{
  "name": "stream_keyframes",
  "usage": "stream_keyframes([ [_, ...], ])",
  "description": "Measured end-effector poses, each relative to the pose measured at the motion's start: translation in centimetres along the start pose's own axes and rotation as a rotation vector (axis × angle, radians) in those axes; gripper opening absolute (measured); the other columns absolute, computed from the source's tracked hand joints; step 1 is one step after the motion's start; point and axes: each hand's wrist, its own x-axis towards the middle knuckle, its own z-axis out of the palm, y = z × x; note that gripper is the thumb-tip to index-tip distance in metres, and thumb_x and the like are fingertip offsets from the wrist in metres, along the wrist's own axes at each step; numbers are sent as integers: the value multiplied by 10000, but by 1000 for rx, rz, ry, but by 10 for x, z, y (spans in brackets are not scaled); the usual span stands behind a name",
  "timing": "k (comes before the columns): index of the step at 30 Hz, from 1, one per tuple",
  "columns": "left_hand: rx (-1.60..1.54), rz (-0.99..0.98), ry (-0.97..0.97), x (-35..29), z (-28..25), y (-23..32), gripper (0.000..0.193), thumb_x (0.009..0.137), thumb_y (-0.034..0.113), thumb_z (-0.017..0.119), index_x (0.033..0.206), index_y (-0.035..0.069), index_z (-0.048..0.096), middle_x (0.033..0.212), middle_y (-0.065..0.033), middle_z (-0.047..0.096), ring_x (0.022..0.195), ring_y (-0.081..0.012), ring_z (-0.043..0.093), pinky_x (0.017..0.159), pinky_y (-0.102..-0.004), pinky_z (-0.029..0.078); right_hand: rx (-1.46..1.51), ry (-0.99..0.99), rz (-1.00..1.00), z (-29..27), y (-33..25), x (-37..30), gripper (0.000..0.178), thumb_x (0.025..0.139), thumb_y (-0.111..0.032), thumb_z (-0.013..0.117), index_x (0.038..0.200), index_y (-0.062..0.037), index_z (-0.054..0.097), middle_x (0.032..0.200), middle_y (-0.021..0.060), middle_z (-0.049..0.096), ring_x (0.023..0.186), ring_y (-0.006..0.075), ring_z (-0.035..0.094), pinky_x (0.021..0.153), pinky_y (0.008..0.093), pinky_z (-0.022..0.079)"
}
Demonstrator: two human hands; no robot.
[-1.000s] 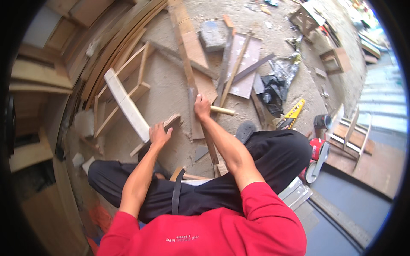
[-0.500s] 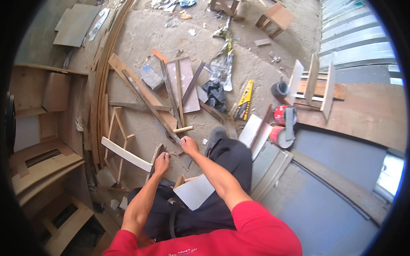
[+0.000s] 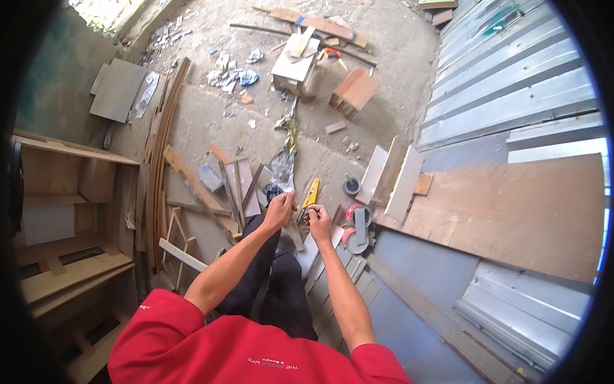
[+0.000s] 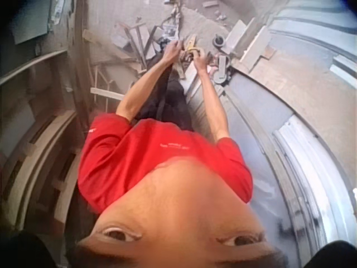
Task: The person assembles a wooden frame by fitting pieces together and hammering them. They then use a hand saw to cut a long metal strip that is placed across the frame.
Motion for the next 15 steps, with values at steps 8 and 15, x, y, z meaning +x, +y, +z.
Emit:
stream_keyframes([
  [8, -168, 54, 25, 125, -14, 63, 225, 983, 182, 487, 1109, -2, 513, 744, -67, 594, 690, -124, 580, 637, -271, 474, 56, 29, 17, -56, -112, 153, 222, 939, -186, 549, 1085, -21, 574, 866, 66, 651, 699, 112, 613, 581, 244, 510],
  [15, 223, 111, 141, 342, 16, 95, 230, 953, 243, 519, 1105, 72, 537, 812, -152, 633, 741, -289, 635, 684, -418, 474, -57, 74, 109, -105, -171, 345, 266, 937, -274, 561, 1092, -59, 577, 890, 40, 647, 727, 116, 614, 563, 265, 508],
])
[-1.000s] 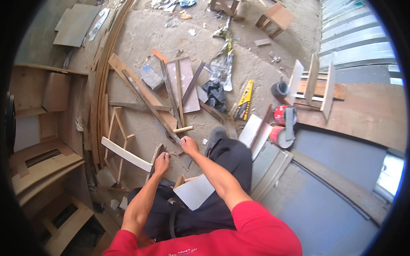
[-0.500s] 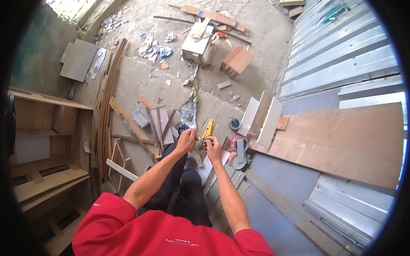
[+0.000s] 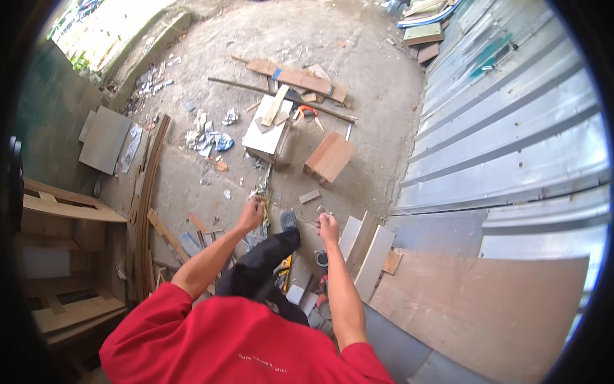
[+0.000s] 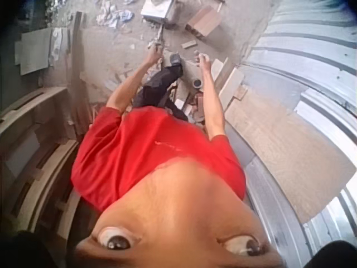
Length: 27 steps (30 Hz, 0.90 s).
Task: The person assembles a wooden frame by fitting pieces together and hammering them. They then use a hand saw to cut a long metal strip that is placed across the frame.
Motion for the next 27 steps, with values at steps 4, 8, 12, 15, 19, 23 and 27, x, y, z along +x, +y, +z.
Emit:
stream_keyframes([
  [4, -50, -86, -29, 62, 2, 39, 306, 969, 317, 492, 1010, 32, 596, 733, -137, 642, 653, -250, 639, 610, -388, 478, -70, -35, 85, 2, -41, 65, 243, 939, -268, 553, 1079, -70, 569, 913, 44, 647, 730, 123, 612, 558, 279, 515],
  [8, -283, -310, -171, 118, -22, 84, 579, 991, 466, 365, 842, -9, 663, 558, -101, 594, 494, -166, 577, 504, -314, 451, -1, -83, 26, 20, -89, 133, 264, 936, -282, 564, 1081, -62, 570, 898, 51, 648, 720, 124, 614, 561, 277, 516],
  [12, -240, -437, -85, 156, -53, 114, 702, 984, 528, 285, 724, -7, 658, 544, -119, 595, 497, -195, 578, 537, -347, 463, -102, -155, 32, 62, -172, 175, 244, 936, -292, 556, 1058, -84, 590, 896, 37, 653, 749, 122, 617, 592, 270, 512],
  [15, -133, -401, 79, 200, -49, 90, 702, 981, 522, 299, 692, -17, 645, 517, -123, 579, 508, -214, 585, 578, -353, 471, -211, -215, 69, 94, -211, 225, 234, 938, -285, 553, 1061, -90, 593, 913, 37, 656, 779, 122, 611, 593, 277, 508],
  [19, -199, -354, 165, 258, -47, 101, 359, 950, 337, 517, 928, -2, 630, 722, -118, 650, 684, -193, 626, 645, -345, 476, -302, -265, 103, 121, -208, 325, 237, 930, -273, 554, 1051, -74, 599, 887, 38, 656, 751, 123, 601, 576, 279, 500],
  [23, -280, -388, 86, 336, -10, 46, 362, 905, 251, 615, 1151, -11, 564, 1042, -166, 649, 896, -217, 635, 780, -330, 495, -598, -219, 40, 136, -155, 471, 315, 830, -270, 584, 1030, -38, 657, 941, 130, 699, 846, 236, 669, 743, 346, 520],
  [27, -316, -481, 114, 444, 73, -71, 431, 889, 248, 632, 1201, -37, 548, 1109, -223, 633, 1024, -268, 629, 888, -338, 482, -908, -229, 105, 168, -111, 609, 377, 845, -279, 569, 1161, -80, 620, 1072, 169, 675, 1022, 319, 633, 891, 388, 482],
])
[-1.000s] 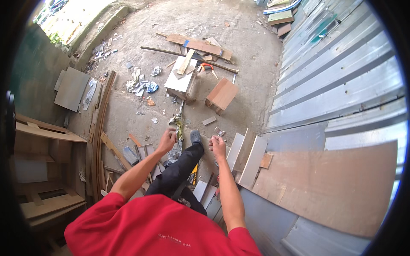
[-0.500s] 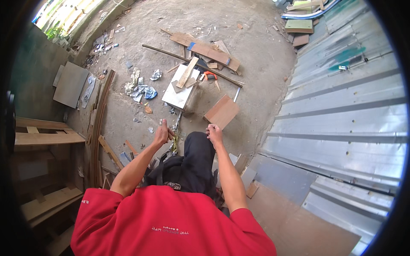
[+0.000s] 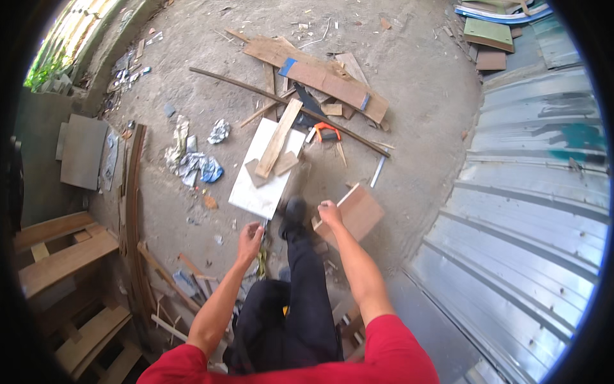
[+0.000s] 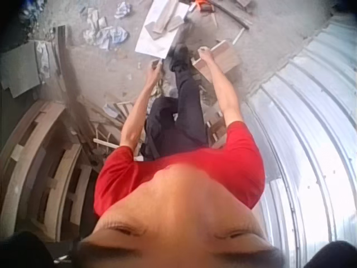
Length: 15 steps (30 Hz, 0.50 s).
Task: The person assembles a wooden frame by fitting pieces together and hammering them. They then use a hand saw to cut a long metal strip that is placed across the frame.
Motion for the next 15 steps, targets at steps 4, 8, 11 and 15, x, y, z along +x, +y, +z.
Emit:
stream_keyframes([
  [4, 339, -64, 70, 125, 62, -49, 548, 868, 287, 635, 1274, -54, 494, 1309, -305, 492, 1268, -410, 443, 1068, -451, 337, -185, -25, -18, 39, 43, 181, 487, 857, -286, 575, 1304, -103, 512, 1221, 187, 601, 1105, 349, 576, 965, 420, 447],
  [8, 636, 116, 227, 205, 128, -76, 787, 840, 318, 654, 1418, -51, 268, 1458, -359, 199, 1377, -487, 188, 1122, -487, 231, -367, 45, -130, 42, 41, 300, 566, 851, -221, 567, 1385, -109, 415, 1365, 167, 478, 1229, 364, 475, 1013, 453, 413],
  [11, 677, 59, 253, 225, 162, -90, 927, 832, 338, 666, 1468, -44, 110, 1492, -379, -7, 1393, -533, 40, 1116, -573, 164, -435, 90, -135, 53, 22, 361, 621, 841, -147, 545, 1428, -127, 344, 1477, 124, 342, 1251, 369, 452, 1024, 462, 407],
  [15, 691, 35, 237, 237, 183, -93, 1029, 811, 342, 708, 1476, -37, 20, 1484, -387, -95, 1399, -530, -27, 1059, -695, 107, -464, 218, -210, 57, -5, 432, 636, 828, -110, 562, 1427, -148, 350, 1504, 96, 308, 1273, 353, 424, 1025, 467, 404],
])
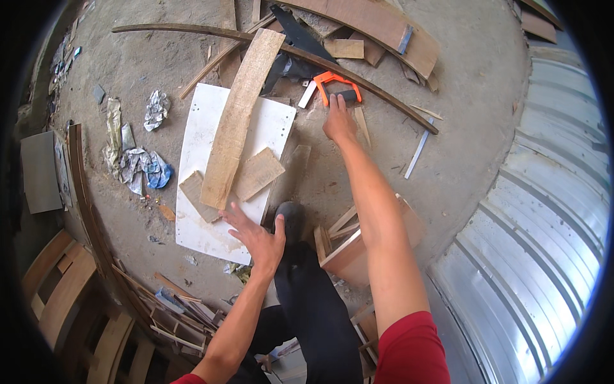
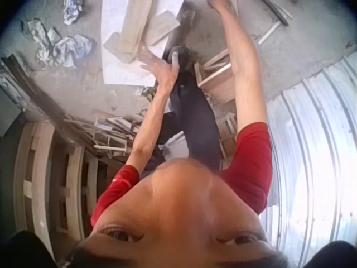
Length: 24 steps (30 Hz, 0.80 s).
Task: The person assembles a wooden frame by fitting pieces together and hammering them. They then use a hand saw to cut a long metal strip that is placed across the frame.
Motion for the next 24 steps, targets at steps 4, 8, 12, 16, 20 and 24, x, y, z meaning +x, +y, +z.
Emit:
stream_keyframes([
  [4, -144, 24, 101, 1, 0, -4, 1134, 793, 351, 740, 1475, 6, -98, 1486, -381, -101, 1398, -531, -33, 1055, -701, 114, -213, -73, 48, 10, -5, 42, 629, 825, -96, 580, 1416, -140, 368, 1517, 93, 290, 1251, 342, 440, 1011, 492, 384],
  [8, -148, 41, 72, 2, -7, -3, 1154, 786, 336, 755, 1480, 48, -121, 1486, -380, -115, 1394, -540, -11, 1047, -699, 163, -566, 307, -330, 46, 25, 38, 211, 797, -182, 616, 994, -116, 577, 1025, 67, 596, 997, 264, 539, 827, 427, 387],
  [12, -230, -5, 99, 5, -22, -1, 1172, 775, 352, 761, 1475, 37, -125, 1496, -362, -120, 1397, -533, 3, 1057, -690, 166, -504, 217, -453, 54, 21, -9, 268, 757, -265, 662, 955, -99, 589, 943, 92, 604, 906, 256, 574, 798, 417, 405],
  [16, -253, -28, 27, 3, -39, -4, 1150, 768, 353, 754, 1480, 18, -84, 1523, -312, -114, 1415, -487, 55, 1055, -688, 181, -4, 118, -241, 24, -13, -96, 394, 780, -343, 660, 1003, -30, 574, 1063, 176, 621, 1013, 366, 590, 821, 483, 462],
  [20, -333, -92, -76, -21, -89, -13, 1091, 761, 320, 745, 1492, 12, -4, 1522, -314, -102, 1311, -535, 303, 1034, -537, 360, 358, 154, 61, -40, -36, -188, 418, 812, -360, 633, 1012, -2, 555, 930, 251, 638, 871, 446, 609, 749, 523, 476],
  [24, -370, -228, -198, -89, -155, 8, 1016, 802, 357, 669, 1491, 17, 4, 1523, -324, -51, 1225, -541, 415, 981, -500, 418, 463, 293, 212, -110, -57, -288, 392, 827, -388, 606, 923, -7, 597, 844, 252, 649, 840, 444, 614, 732, 505, 474],
])
